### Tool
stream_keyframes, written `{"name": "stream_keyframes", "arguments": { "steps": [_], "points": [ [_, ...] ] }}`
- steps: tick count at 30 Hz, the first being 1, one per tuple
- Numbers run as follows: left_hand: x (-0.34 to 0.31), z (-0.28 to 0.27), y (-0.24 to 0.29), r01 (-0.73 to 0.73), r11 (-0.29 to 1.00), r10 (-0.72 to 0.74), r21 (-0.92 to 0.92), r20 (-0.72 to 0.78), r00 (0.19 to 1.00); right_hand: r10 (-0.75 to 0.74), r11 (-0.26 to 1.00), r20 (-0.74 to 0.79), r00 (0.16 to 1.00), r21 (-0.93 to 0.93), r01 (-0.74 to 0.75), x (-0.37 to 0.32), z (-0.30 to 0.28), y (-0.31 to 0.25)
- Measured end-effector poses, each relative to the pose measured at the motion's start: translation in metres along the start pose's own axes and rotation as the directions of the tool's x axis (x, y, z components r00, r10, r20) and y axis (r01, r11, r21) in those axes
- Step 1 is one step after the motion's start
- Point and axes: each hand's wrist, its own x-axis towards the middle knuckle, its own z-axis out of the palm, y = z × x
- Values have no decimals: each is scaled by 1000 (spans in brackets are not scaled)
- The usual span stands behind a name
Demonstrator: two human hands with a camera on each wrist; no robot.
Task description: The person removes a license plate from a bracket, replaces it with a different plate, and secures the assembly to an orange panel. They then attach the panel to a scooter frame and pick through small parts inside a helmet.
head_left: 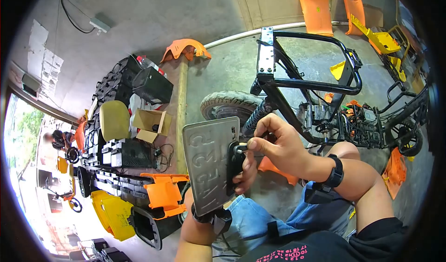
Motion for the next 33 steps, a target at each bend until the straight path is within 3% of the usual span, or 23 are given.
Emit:
{"name": "stream_keyframes", "arguments": {
  "steps": [3, 6, 8, 10, 13, 17, 20, 21, 22, 25, 28, 33],
  "points": [
    [5, -2, 0, -13, 1000, 12, 28, 45, 999, -35, 999, 32, 999, -16, 36, 2, -4, -5],
    [13, -12, -5, -32, 999, 29, 28, 87, 996, 81, 993, 51, 995, 84, -85, 5, -7, -10],
    [15, -10, -5, -34, 999, 31, 27, 106, 994, -80, 997, -4, 997, 16, 80, 10, -10, -2],
    [17, 8, -3, 2, 992, 7, 129, -67, 998, -111, 993, -10, 994, -48, 110, 12, -15, -7],
    [19, 8, -5, -2, 994, 7, 108, -48, 999, -155, 969, -46, 987, -200, 143, 13, -20, -11],
    [20, 13, -4, 29, 995, -15, 98, -142, 990, -211, 974, -84, 974, -99, 202, 16, -22, -8],
    [20, 12, 0, 24, 998, -22, 59, -33, 999, -128, 986, -13, 992, -105, 126, 14, -22, -5],
    [19, 15, 0, 39, 997, -36, 63, -40, 999, -224, 936, -24, 974, -283, 208, 14, -21, -12],
    [19, 16, 0, 56, 996, -53, 67, -47, 997, -225, 936, -27, 974, -284, 208, 15, -22, -13],
    [18, 9, 2, 75, 979, -51, 188, -128, 991, -484, 728, 76, 872, -518, 450, 24, -32, -14],
    [17, 8, 2, 96, 980, -73, 171, -137, 988, -558, 640, 162, 814, -541, 546, 27, -38, -14],
    [17, 11, 2, 78, 979, -53, 190, -134, 990, -567, 647, 141, 812, -533, 545, 26, -36, -12]
  ]
}}
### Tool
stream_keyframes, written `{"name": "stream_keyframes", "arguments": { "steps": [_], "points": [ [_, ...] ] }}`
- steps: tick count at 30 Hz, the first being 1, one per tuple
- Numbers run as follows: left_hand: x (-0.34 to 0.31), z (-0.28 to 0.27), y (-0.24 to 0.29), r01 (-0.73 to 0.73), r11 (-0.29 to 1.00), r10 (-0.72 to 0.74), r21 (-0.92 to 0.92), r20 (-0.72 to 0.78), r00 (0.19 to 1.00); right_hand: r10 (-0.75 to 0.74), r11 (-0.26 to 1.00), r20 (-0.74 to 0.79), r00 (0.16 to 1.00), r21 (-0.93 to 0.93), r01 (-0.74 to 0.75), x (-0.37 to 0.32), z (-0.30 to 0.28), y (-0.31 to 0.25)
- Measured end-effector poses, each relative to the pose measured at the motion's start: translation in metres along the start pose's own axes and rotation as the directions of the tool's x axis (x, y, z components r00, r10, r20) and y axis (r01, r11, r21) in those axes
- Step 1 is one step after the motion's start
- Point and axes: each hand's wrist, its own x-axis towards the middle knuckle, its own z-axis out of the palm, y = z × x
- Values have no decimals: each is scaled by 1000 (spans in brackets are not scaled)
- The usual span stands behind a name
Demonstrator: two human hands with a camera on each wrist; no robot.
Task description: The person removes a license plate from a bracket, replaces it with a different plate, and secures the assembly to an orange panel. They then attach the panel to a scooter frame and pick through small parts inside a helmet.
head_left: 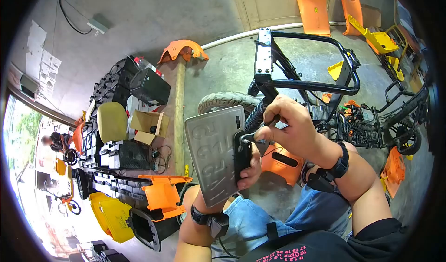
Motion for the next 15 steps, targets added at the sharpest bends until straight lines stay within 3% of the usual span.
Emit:
{"name": "stream_keyframes", "arguments": {
  "steps": [8, 10, 15],
  "points": [
    [0, -10, -2, -48, 988, 52, -147, 23, 998, -16, 1000, -11, 1000, 4, 16, 2, -4, 1],
    [-1, -13, -1, 0, 994, 3, -106, 31, 1000, -226, 973, -2, 974, -56, 225, 8, -7, 7],
    [-5, -20, -5, 59, 997, -58, -41, 10, 998, -345, 926, 37, 938, -147, 346, 13, -17, 6]
  ]
}}
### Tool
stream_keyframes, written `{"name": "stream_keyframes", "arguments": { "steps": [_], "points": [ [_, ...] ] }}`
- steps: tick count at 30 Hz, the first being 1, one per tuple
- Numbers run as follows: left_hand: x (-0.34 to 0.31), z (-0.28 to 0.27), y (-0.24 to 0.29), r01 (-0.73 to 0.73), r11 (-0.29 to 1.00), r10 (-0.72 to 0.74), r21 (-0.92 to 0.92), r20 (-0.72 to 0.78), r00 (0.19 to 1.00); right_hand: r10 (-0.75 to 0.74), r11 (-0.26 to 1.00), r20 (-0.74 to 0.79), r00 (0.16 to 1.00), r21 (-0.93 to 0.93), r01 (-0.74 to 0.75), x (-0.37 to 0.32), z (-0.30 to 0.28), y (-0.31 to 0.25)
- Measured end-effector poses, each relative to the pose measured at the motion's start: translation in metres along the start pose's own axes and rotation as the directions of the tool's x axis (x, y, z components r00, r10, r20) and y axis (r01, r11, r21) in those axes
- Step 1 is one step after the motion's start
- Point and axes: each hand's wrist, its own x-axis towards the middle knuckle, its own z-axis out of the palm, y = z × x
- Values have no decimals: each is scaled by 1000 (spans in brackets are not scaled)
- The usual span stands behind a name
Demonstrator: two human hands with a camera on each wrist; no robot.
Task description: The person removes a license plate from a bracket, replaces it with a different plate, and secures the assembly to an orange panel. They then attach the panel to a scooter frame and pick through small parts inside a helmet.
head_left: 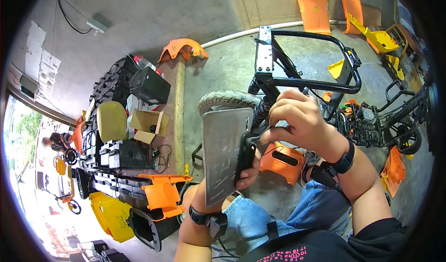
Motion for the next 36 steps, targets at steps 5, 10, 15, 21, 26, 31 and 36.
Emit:
{"name": "stream_keyframes", "arguments": {
  "steps": [5, 10, 15, 21, 26, 31, 36],
  "points": [
    [-3, 6, 0, 84, 992, -81, 91, -43, 996, -113, 978, 111, 987, -164, 130, 5, -12, -5],
    [-9, 4, -2, 101, 995, -99, -19, 77, 992, -141, 984, 131, 981, -88, 153, 6, -13, -1],
    [-13, 16, -4, 79, 982, -49, 172, -169, 984, -72, 997, 53, 996, 32, 71, 0, -2, 1],
    [-18, 9, -5, 38, 989, -32, -146, 47, 998, 16, 993, 29, 999, 120, -20, -5, 6, 1],
    [-11, 12, -3, -32, 981, 48, -191, 82, 995, 352, 910, 70, 933, 207, -359, -9, 17, -17],
    [-12, 17, -2, -54, 958, 62, -281, 18, 998, 626, 711, 215, 749, 237, -662, -6, 22, -32],
    [-3, 13, -4, -101, 942, 139, -321, 100, 985, 765, 440, 275, 583, 438, -784, -20, 41, -41]
  ]
}}
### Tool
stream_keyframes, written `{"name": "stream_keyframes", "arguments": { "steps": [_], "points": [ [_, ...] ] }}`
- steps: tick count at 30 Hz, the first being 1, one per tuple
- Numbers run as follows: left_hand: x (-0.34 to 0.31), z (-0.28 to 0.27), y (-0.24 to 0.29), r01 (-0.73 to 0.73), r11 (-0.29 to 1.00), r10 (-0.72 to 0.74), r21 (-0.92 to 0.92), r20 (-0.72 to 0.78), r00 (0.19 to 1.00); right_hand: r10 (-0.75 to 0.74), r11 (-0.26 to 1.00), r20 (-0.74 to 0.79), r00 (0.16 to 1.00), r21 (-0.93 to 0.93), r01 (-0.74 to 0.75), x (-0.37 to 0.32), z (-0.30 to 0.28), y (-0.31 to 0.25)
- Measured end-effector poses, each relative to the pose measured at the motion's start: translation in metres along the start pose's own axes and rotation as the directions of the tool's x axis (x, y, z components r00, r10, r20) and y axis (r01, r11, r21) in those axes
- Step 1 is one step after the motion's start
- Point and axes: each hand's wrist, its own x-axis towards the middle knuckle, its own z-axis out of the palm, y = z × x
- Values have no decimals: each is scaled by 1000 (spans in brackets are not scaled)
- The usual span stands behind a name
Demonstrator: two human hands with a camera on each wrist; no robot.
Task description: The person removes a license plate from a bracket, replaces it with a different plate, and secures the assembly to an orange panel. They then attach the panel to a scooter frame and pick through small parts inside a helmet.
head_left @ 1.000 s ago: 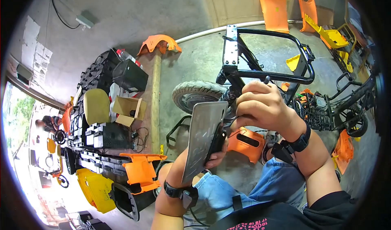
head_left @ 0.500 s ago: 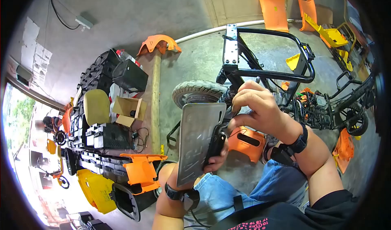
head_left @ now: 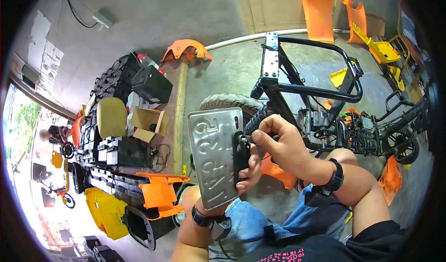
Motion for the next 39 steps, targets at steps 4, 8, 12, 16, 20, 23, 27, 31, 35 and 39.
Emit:
{"name": "stream_keyframes", "arguments": {
  "steps": [4, 8, 12, 16, 20, 23, 27, 31, 35, 39],
  "points": [
    [2, 10, 0, -20, 999, 25, 31, -143, 989, 42, 998, -18, 999, 50, -41, 2, -1, -1],
    [8, 1, 4, -23, 991, 27, 135, -30, 999, -23, 998, 49, 999, 54, 20, 7, -7, 0],
    [8, 5, 4, -27, 991, 28, 130, -6, 1000, -69, 984, 14, 998, 167, 66, 4, -12, -12],
    [4, -6, 4, 1, 998, -2, 56, 12, 1000, -466, 838, 59, 883, -292, 461, 13, -30, -13],
    [4, -1, 5, 12, 984, -1, 178, -63, 998, -758, 510, 189, 624, -425, 748, 26, -39, -10],
    [5, -7, 5, 51, 983, -51, 176, -5, 999, -776, 455, 218, 592, -458, 764, 27, -40, -13],
    [4, -12, 3, 75, 987, -70, 142, -39, 997, -777, 413, 262, 572, -474, 778, 27, -41, -19],
    [7, -17, 6, 105, 993, -105, 48, -19, 994, -802, 396, 247, 544, -463, 793, 28, -41, -21],
    [11, -56, 2, 235, 939, -208, -251, 128, 970, -795, 399, 210, 569, -525, 751, 27, -41, -22],
    [12, -53, -7, 180, 981, -183, -74, -39, 982, -760, 453, 200, 618, -519, 725, 26, -43, -21]
  ]
}}
